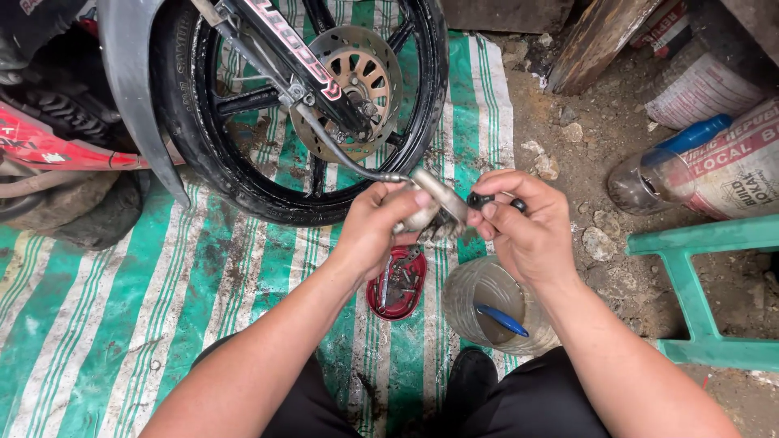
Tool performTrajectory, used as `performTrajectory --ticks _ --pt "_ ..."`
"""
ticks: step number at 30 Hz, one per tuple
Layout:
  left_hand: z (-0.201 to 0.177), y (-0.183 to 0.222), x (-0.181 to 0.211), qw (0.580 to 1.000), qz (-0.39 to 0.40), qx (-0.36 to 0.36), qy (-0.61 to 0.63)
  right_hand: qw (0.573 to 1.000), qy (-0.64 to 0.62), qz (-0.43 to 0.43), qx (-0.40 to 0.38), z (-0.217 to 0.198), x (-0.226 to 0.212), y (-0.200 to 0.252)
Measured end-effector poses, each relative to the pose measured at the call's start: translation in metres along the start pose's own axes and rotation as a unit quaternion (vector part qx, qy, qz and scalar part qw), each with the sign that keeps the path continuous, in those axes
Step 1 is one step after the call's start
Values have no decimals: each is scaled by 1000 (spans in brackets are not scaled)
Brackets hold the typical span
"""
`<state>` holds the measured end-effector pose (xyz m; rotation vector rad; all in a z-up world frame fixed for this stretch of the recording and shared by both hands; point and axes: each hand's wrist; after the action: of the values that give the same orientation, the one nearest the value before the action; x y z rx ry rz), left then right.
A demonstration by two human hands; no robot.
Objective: Disassembling and inspecting a motorcycle front brake caliper assembly
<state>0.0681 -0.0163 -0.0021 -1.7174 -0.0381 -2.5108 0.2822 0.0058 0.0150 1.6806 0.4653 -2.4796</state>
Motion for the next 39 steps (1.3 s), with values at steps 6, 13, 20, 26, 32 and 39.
performTrajectory --ticks 6,13,20,26,32,39 --pt "-2 -4 30 988 -27 6 151 997 72 -30 10 -3 7 0" --pt "-13 -8 19 975 -41 -16 217 978 175 -101 52 28 -24 6" --pt "-10 -3 10 980 -34 -7 194 944 278 -176 24 58 -38 -10" --pt "-9 -4 3 984 -28 -6 174 922 325 -207 42 52 -23 -19" --pt "0 -1 12 985 -30 -6 171 912 339 -223 50 49 -18 -22" --pt "-4 -3 8 985 -39 -5 170 916 349 -195 31 52 -22 -25"
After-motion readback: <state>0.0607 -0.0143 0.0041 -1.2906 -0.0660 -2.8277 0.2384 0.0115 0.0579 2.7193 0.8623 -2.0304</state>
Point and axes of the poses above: each hand's wrist, its own y-axis away from the middle knuckle, its own z-axis out of the palm, x = y × z, and after that the axes turned 14 degrees about z, right-handed
